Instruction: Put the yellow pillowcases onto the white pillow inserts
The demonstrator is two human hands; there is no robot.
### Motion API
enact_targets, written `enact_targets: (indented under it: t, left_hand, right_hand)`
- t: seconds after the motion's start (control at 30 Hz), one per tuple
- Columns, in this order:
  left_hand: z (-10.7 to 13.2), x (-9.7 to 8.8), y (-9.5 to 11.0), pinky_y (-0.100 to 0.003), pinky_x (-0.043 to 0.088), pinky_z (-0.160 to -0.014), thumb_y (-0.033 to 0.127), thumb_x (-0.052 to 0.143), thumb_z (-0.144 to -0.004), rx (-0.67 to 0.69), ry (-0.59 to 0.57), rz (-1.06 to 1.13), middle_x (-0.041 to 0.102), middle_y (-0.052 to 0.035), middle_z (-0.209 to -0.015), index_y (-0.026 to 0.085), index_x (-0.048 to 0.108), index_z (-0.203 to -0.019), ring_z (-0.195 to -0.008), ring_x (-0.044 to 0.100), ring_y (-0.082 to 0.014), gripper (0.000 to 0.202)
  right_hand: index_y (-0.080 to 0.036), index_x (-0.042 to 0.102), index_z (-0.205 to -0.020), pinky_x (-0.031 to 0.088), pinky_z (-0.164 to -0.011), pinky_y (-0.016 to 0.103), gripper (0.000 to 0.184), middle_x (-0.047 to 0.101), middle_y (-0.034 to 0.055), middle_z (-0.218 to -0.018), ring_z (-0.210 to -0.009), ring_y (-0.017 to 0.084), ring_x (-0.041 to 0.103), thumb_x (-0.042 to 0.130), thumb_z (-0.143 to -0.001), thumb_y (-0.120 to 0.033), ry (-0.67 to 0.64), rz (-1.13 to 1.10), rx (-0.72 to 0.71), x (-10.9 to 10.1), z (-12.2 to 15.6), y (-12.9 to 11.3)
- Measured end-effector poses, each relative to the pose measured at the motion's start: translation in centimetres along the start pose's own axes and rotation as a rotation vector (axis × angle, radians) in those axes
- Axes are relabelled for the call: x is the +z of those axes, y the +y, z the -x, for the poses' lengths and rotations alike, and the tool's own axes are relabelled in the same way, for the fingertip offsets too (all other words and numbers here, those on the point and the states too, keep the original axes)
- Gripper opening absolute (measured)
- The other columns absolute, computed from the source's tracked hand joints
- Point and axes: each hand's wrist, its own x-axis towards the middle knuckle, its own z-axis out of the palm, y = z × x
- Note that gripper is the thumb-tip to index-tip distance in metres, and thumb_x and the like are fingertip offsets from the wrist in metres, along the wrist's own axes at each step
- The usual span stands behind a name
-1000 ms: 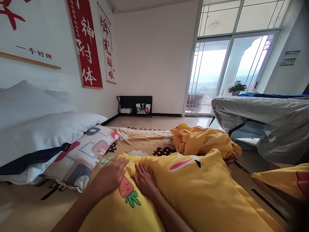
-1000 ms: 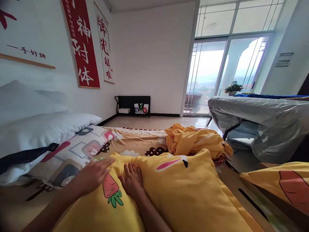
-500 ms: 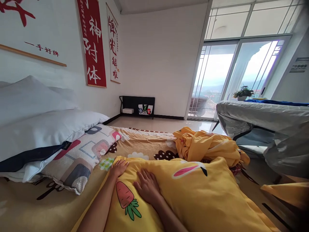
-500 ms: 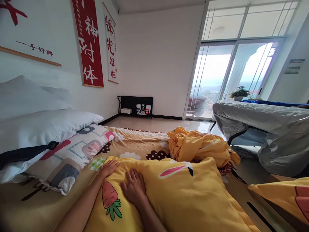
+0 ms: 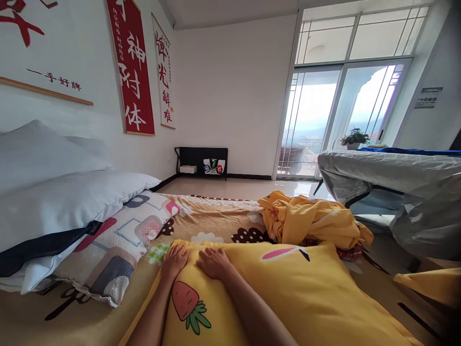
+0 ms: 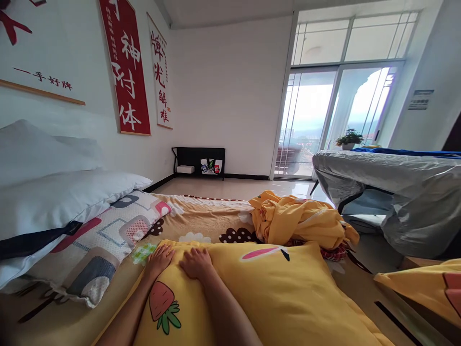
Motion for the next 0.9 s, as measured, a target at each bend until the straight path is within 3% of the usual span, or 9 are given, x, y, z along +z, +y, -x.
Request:
enact_targets:
  t: [0.13, 0.3, 0.53, 0.73, 0.9]
  left_hand:
    - [-0.2, -0.1, -0.1, -0.053, 0.023, -0.114, 0.044, 0.027, -0.094, -0.037, -0.023, 0.033, 0.037, -0.0075, -0.150, 0.023, 0.046, -0.139, -0.141, 0.028, -0.0256, 0.053]
    - [-0.2, -0.2, -0.1, -0.051, 0.020, -0.115, 0.046, 0.027, -0.093, -0.059, -0.057, 0.048, 0.033, -0.0053, -0.153, 0.025, 0.044, -0.140, -0.142, 0.025, -0.0240, 0.054]
    - [-0.5, 0.2, -0.3, -0.051, 0.020, -0.115, 0.048, 0.025, -0.093, -0.062, -0.056, 0.044, 0.032, -0.0053, -0.153, 0.026, 0.044, -0.140, -0.142, 0.025, -0.0242, 0.055]
    - [-0.9, 0.0, -0.3, -0.051, 0.024, -0.114, 0.048, 0.025, -0.092, -0.056, -0.068, 0.000, 0.035, -0.0068, -0.152, 0.025, 0.044, -0.140, -0.142, 0.027, -0.0246, 0.056]
    - [-0.3, -1.0, 0.9, -0.055, 0.031, -0.108, 0.045, 0.025, -0.093, -0.042, -0.076, -0.086, 0.038, -0.0104, -0.150, 0.022, 0.046, -0.139, -0.139, 0.033, -0.0265, 0.055]
  right_hand:
    - [-0.023, 0.039, -0.142, 0.029, -0.107, 0.047, 0.055, 0.038, 0.0109, -0.149, -0.136, 0.026, 0.035, 0.028, -0.096, -0.049, -0.027, -0.037, 0.023, 2.3, 1.4, 1.5]
    - [-0.016, 0.048, -0.136, 0.026, -0.107, 0.051, 0.057, 0.048, 0.0158, -0.141, -0.131, 0.030, 0.041, 0.032, -0.094, -0.051, -0.034, -0.034, 0.074, 0.8, 2.5, 4.8]
    - [-0.017, 0.050, -0.137, 0.028, -0.109, 0.042, 0.059, 0.048, 0.0097, -0.142, -0.133, 0.025, 0.041, 0.025, -0.094, -0.050, -0.055, -0.021, 0.187, -1.8, 7.9, 13.3]
    - [-0.020, 0.047, -0.140, 0.020, -0.113, 0.041, 0.059, 0.043, 0.0076, -0.146, -0.138, 0.024, 0.033, 0.028, -0.092, -0.049, -0.020, -0.012, 0.359, -3.7, 13.8, 21.2]
    - [-0.023, 0.034, -0.147, 0.025, -0.112, 0.043, 0.062, 0.033, 0.0037, -0.152, -0.139, 0.023, 0.030, 0.020, -0.094, -0.053, 0.027, -0.089, 0.491, -2.8, 16.5, 23.9]
